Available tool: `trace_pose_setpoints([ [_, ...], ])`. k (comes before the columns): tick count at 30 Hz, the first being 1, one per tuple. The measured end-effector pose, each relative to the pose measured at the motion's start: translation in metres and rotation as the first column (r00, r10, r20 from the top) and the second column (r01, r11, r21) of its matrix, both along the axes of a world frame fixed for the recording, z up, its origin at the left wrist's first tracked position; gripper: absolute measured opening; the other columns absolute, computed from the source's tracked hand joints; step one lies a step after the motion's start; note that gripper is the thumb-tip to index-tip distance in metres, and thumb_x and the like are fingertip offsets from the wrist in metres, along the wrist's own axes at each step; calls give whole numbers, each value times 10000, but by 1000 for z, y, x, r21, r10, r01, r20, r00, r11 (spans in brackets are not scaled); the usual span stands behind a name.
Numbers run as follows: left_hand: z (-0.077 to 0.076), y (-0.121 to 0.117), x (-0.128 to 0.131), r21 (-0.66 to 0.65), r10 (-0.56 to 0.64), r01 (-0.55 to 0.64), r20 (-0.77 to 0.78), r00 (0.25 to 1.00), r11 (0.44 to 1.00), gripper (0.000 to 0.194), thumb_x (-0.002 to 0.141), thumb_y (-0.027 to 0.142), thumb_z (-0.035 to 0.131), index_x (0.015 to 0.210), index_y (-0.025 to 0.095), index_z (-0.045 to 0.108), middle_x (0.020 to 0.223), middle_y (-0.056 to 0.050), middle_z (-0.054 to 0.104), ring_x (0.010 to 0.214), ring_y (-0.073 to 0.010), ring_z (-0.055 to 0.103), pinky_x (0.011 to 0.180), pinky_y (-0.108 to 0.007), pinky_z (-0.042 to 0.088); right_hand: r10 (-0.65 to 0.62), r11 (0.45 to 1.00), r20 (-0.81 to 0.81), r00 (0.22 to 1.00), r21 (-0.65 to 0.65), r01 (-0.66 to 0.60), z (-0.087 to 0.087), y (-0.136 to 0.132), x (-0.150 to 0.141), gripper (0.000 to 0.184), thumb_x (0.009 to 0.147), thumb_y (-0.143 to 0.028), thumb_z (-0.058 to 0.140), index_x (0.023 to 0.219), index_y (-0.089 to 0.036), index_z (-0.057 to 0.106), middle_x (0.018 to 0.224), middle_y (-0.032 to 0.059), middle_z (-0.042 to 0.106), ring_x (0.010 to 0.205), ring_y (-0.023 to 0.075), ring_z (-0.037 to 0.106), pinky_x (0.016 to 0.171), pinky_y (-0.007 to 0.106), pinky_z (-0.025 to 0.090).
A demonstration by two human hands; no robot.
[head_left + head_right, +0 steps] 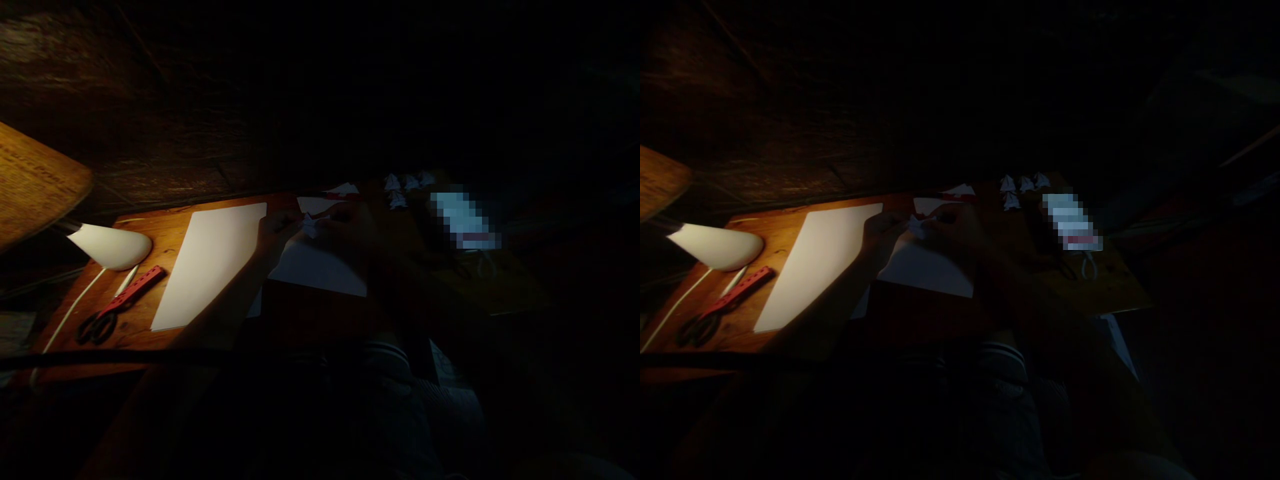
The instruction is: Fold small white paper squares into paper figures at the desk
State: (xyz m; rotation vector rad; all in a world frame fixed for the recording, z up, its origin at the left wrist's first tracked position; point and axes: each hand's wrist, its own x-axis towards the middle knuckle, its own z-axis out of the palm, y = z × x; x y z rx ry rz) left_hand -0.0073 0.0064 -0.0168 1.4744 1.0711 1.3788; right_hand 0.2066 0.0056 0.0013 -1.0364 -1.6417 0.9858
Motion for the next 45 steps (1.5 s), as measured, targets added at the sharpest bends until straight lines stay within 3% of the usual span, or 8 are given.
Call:
trace_pose_setpoints([
  [7,-1,-2,3,-59,-98,98,4,995,993,159,699,310,776,664,202,664,658,-2,646,594,-129,585,558,-268,482,-2,1000,-32,1000,-20,1,-4,6,2,384,831,-502,779,676,-164,680,693,31,654,673,139,567,575,261,401],
  [11,1,-3,4,-77,-151,149,-15,988,986,141,697,279,765,652,198,658,761,-24,710,659,-138,623,608,-278,526,14,1000,-3,1000,-8,-14,-6,8,3,482,821,-613,763,659,-176,640,668,22,626,641,129,542,571,262,391],
  [19,1,-3,6,-142,-205,208,39,978,968,133,667,250,736,606,187,636,690,-3,613,596,-113,564,548,-244,442,51,998,-29,998,-45,-52,-13,11,1,392,838,-516,764,686,-175,643,705,30,662,665,132,567,613,261,431],
  [30,4,-4,11,13,-115,115,23,993,993,73,674,235,680,624,203,637,846,-42,664,843,-182,618,728,-305,500,21,997,-154,988,-68,-32,-18,9,-6,393,820,-532,786,692,-199,620,743,39,692,714,156,623,649,268,467],
  [35,-3,-1,8,-78,-99,107,102,990,991,98,695,236,712,641,209,635,735,-14,644,616,-124,544,531,-248,408,21,996,-200,980,-83,-39,-19,10,-6,396,764,-518,837,661,-197,628,751,45,703,719,156,623,675,282,492],
  [38,-7,3,4,-104,-138,155,149,979,982,148,797,345,730,744,218,674,681,-2,619,544,-116,529,491,-252,393,2,995,-187,982,-94,-20,-16,9,-5,359,768,-492,835,694,-185,665,757,41,700,728,147,619,682,278,501],
  [41,-10,4,3,-107,-155,166,101,983,980,253,847,474,750,846,226,699,666,4,615,549,-123,554,499,-256,399,-1,994,-182,983,-111,-20,-14,6,-6,346,789,-488,812,711,-178,678,731,26,683,696,135,597,652,269,489],
  [45,-9,2,6,-129,-135,133,-9,991,983,295,739,446,862,810,198,718,702,-7,690,633,-144,630,546,-255,446,50,985,-189,981,-155,-80,-14,4,-8,336,750,-493,822,754,-171,727,718,24,697,663,132,585,603,252,466],
])
